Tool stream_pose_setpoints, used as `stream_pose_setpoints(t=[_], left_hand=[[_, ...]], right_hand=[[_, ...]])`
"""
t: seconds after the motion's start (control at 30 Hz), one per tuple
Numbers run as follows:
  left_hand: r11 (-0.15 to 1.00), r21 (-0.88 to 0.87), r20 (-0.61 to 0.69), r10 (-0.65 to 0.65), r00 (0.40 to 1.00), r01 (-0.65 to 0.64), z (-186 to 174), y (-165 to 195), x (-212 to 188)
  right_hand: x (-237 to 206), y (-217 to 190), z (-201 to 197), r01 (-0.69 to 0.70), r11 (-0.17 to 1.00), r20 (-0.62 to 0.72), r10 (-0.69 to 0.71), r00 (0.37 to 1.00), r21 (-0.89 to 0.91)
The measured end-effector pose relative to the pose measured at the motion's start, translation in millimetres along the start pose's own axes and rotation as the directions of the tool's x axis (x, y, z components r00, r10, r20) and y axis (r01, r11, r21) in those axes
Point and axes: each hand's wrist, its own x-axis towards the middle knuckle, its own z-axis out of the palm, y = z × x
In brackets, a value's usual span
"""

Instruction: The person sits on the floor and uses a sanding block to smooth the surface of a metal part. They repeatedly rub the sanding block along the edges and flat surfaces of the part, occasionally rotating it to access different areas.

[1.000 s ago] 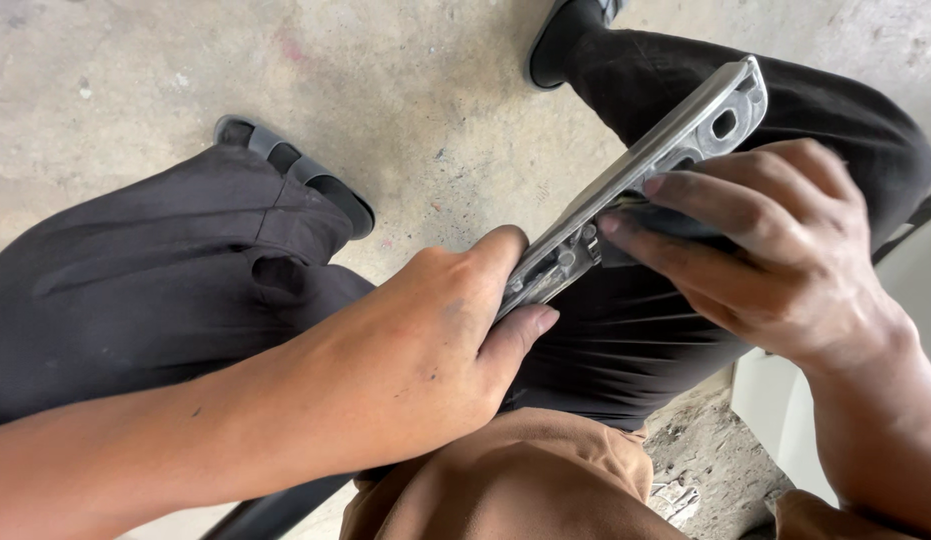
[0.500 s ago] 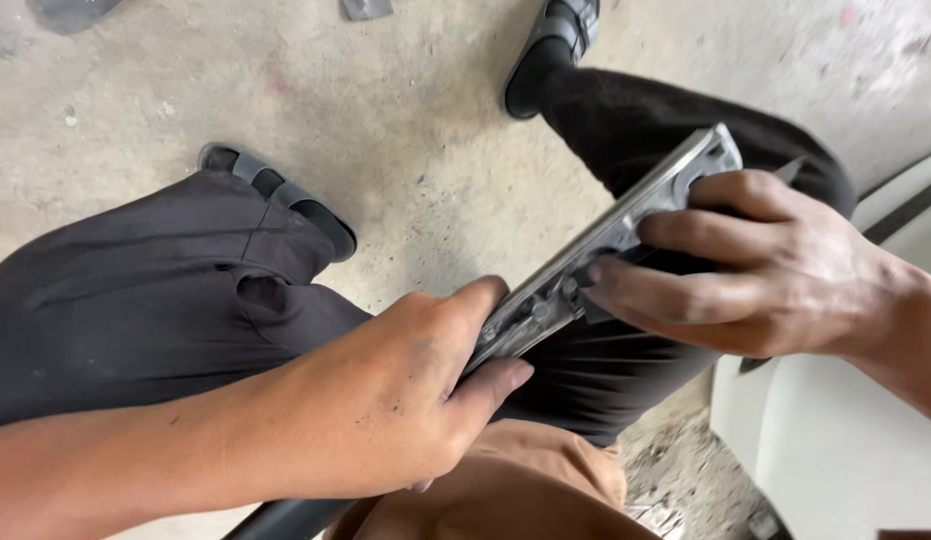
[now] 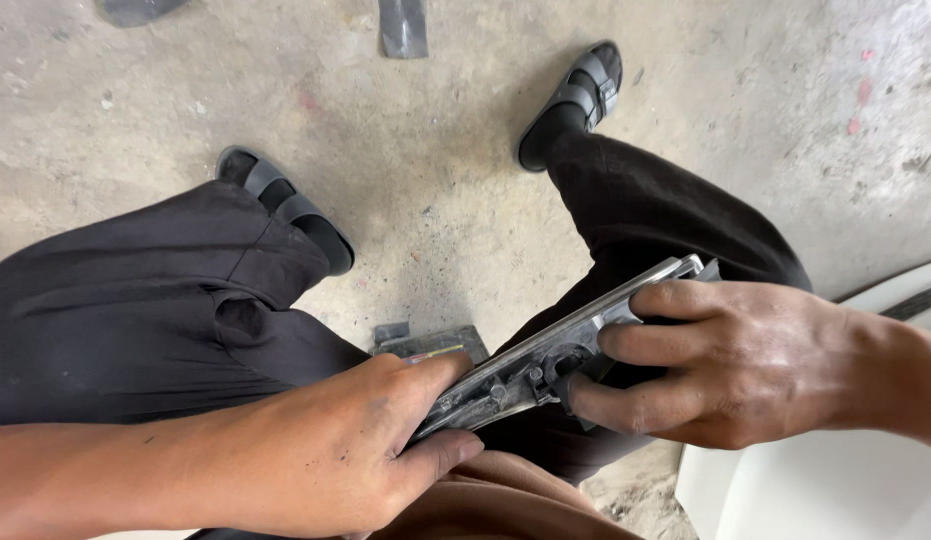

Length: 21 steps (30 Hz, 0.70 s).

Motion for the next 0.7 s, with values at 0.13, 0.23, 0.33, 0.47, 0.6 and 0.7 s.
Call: stream_pose_setpoints(t=[0.13, 0.23, 0.33, 0.47, 0.6, 0.7], left_hand=[[0.999, 0.006, -0.047, 0.037, 0.998, -0.037, -2.1, 3.2, -1.4], [0.988, 0.064, -0.042, -0.139, 0.989, 0.141, -6.6, 5.0, -2.4], [0.999, 0.028, -0.109, -0.035, 0.993, 0.038, -9.0, 2.2, -4.5], [0.998, 0.06, -0.133, 0.035, 0.99, -0.027, -7.5, -3.1, 0.6], [0.998, -0.026, -0.094, -0.06, 0.994, 0.058, -10.2, -5.2, 0.9], [0.986, -0.051, -0.023, -0.157, 0.987, 0.156, -11.5, -3.5, 2.2]], right_hand=[[-2.7, 1.1, 7.4, 0.001, 0.985, 0.022, 0.003, 1.0, -0.171], [-0.6, -2.7, 19.0, -0.072, 0.932, -0.097, 0.04, 0.995, -0.354], [-0.3, -13.9, 26.0, -0.229, 0.89, -0.167, 0.176, 0.97, -0.394], [-3.5, -37.9, 19.4, -0.517, 0.806, -0.359, 0.409, 0.839, -0.29], [13.0, -68.9, 28.0, -0.712, 0.648, -0.537, 0.715, 0.447, 0.271], [39.1, -95.3, 56.8, -0.423, 0.439, -0.471, 0.881, 0.031, 0.793]])
